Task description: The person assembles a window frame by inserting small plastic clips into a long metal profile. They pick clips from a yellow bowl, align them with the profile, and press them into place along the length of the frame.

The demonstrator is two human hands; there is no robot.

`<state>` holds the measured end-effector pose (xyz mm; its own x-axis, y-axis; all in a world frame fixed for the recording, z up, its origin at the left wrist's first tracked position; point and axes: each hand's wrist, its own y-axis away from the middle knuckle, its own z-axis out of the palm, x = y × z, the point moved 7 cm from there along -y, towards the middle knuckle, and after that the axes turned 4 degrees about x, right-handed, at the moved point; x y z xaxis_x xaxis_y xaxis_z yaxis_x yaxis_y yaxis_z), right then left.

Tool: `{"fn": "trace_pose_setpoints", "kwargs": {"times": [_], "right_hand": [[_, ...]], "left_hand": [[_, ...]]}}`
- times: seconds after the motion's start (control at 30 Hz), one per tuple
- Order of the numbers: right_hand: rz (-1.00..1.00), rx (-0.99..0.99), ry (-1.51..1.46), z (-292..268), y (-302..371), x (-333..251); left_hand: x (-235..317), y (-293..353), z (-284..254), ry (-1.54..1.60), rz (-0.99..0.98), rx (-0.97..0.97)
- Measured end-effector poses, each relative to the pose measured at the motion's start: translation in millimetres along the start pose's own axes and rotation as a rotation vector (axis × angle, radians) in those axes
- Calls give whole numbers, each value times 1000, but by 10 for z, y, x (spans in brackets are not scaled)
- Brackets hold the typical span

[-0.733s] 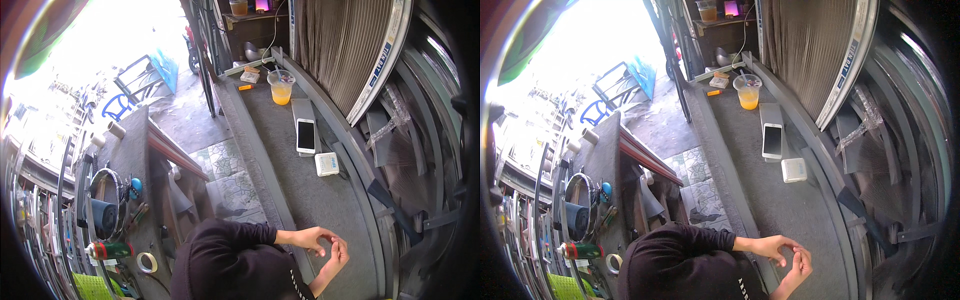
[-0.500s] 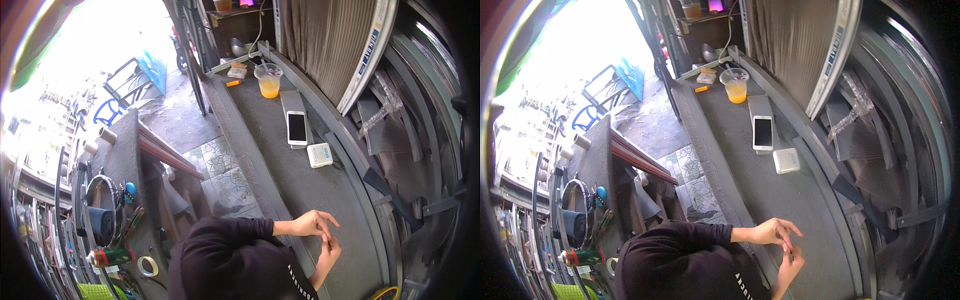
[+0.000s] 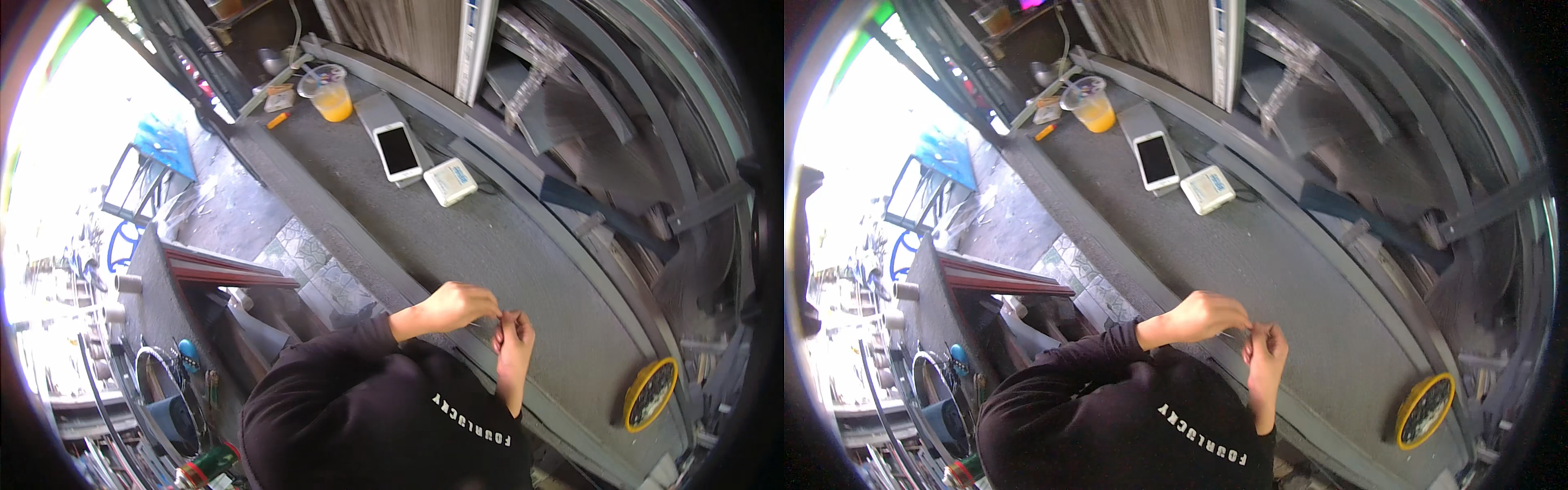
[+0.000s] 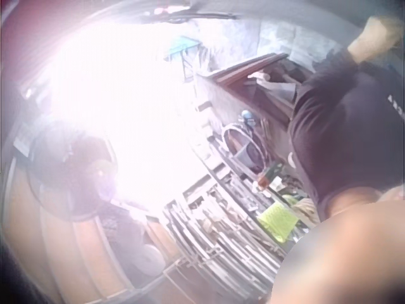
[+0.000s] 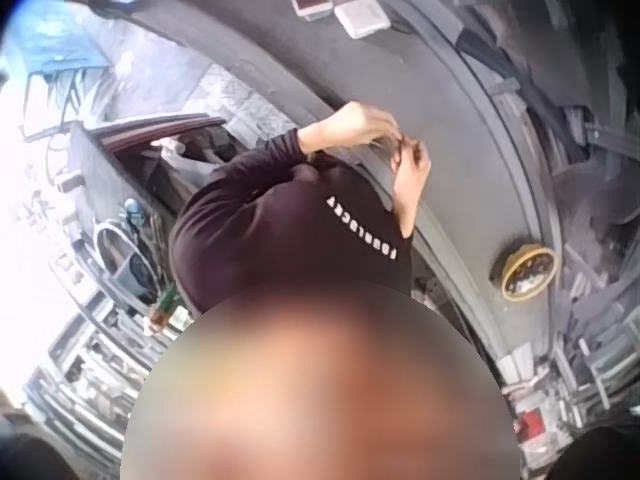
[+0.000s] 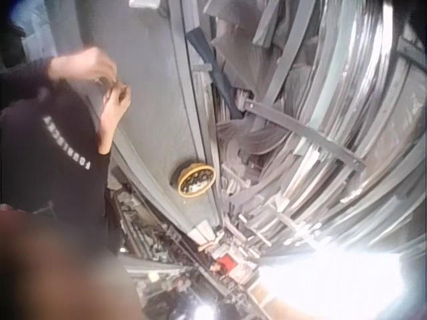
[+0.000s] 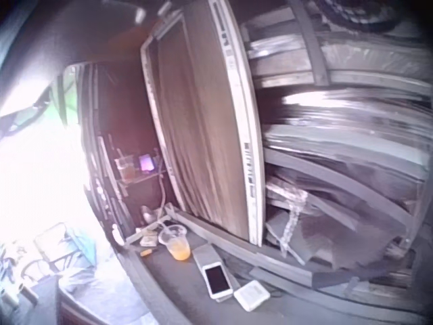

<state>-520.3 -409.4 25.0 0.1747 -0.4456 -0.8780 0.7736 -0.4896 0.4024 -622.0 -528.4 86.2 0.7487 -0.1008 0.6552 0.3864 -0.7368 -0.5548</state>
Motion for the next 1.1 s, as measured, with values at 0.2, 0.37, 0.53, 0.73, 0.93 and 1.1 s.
{"fn": "trace_pose_setpoints", "kwargs": {"times": [0.2, 0.37, 0.53, 0.73, 0.93, 1.1], "right_hand": [[-707, 251, 506, 88, 173, -374], [-923, 200, 752, 148, 268, -461], [-845, 196, 657, 58, 253, -445], [-826, 207, 666, 45, 288, -466], [-637, 324, 516, -180, 233, -350], [-383, 239, 474, -226, 182, -222]], "left_hand": [[-399, 488, 558, 948, -1193, 22], [-439, 491, 613, 1181, -1270, 74], [-394, 417, 592, 1329, -1232, 55], [-403, 377, 578, 995, -1159, -17], [-469, 248, 284, 562, -960, 75], [-216, -33, 52, -13, -529, 214]]}}
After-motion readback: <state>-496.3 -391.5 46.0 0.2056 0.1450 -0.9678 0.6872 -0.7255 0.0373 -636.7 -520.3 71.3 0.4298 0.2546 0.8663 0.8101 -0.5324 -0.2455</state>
